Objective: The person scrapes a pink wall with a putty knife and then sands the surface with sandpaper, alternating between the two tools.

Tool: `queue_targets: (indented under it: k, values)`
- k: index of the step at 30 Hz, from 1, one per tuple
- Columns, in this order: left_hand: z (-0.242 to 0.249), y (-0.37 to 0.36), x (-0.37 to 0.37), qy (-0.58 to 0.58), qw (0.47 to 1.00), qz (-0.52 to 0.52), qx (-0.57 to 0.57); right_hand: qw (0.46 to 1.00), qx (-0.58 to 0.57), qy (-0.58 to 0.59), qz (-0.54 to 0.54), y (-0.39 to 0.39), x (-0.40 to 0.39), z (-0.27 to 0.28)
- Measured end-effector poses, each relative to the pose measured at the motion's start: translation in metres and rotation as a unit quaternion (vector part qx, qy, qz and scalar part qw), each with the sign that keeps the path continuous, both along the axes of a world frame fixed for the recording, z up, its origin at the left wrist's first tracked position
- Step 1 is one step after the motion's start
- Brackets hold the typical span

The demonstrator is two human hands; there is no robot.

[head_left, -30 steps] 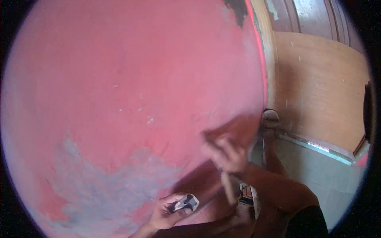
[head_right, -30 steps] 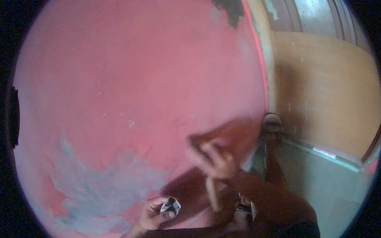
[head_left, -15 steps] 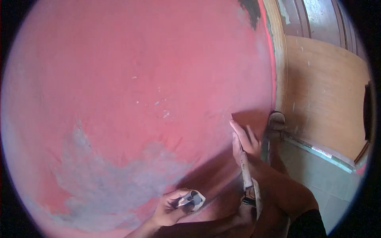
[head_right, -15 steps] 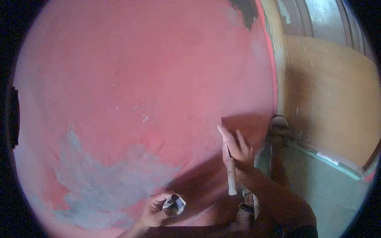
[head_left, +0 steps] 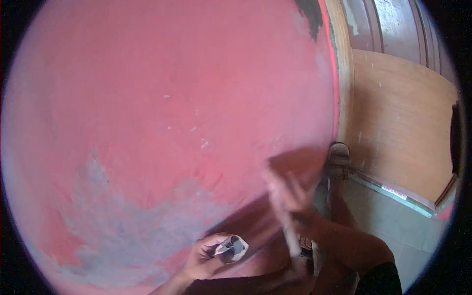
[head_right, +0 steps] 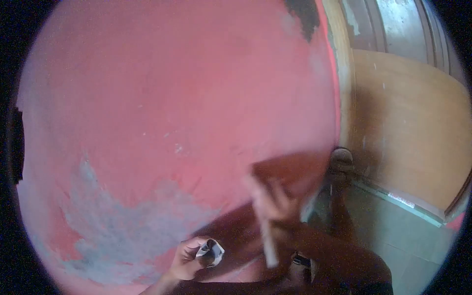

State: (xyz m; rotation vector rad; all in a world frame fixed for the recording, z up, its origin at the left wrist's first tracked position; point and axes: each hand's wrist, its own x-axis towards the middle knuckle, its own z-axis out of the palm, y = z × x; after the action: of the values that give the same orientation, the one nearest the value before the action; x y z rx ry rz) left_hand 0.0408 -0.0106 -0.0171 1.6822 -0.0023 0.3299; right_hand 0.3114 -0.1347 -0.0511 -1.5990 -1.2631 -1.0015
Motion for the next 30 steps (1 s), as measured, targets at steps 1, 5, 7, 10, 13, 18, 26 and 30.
queue_targets:
  k: [1,5,7,10,13,18,26,30]
  values:
    - [-0.003,0.0,0.001,0.002,1.0,-0.002,-0.005,0.998,-0.012,-0.048,0.031,-0.006,-0.017,0.014]
    - [-0.009,-0.007,0.001,0.022,0.999,-0.013,-0.027,0.987,0.023,-0.14,0.074,-0.002,-0.014,0.021]
    - [-0.009,-0.008,-0.001,0.026,1.0,-0.009,-0.012,0.994,-0.007,-0.107,-0.012,-0.01,0.025,0.003]
    - [-0.008,-0.005,-0.002,0.04,0.999,0.009,-0.021,0.987,0.055,0.149,-0.033,-0.005,0.025,-0.011]
    - [-0.016,0.005,0.003,0.022,1.0,-0.014,-0.008,0.995,-0.019,-0.098,-0.006,-0.001,-0.015,-0.002]
    - [-0.023,0.0,0.0,0.044,0.999,-0.018,-0.027,0.985,0.019,-0.164,0.044,0.0,0.003,0.005]
    - [-0.019,0.004,0.006,0.028,0.999,-0.026,-0.024,0.993,-0.019,-0.117,-0.019,-0.002,-0.013,-0.019]
    - [-0.022,-0.003,0.006,0.046,0.998,-0.018,-0.028,0.988,-0.031,-0.141,0.052,-0.011,0.007,0.01]
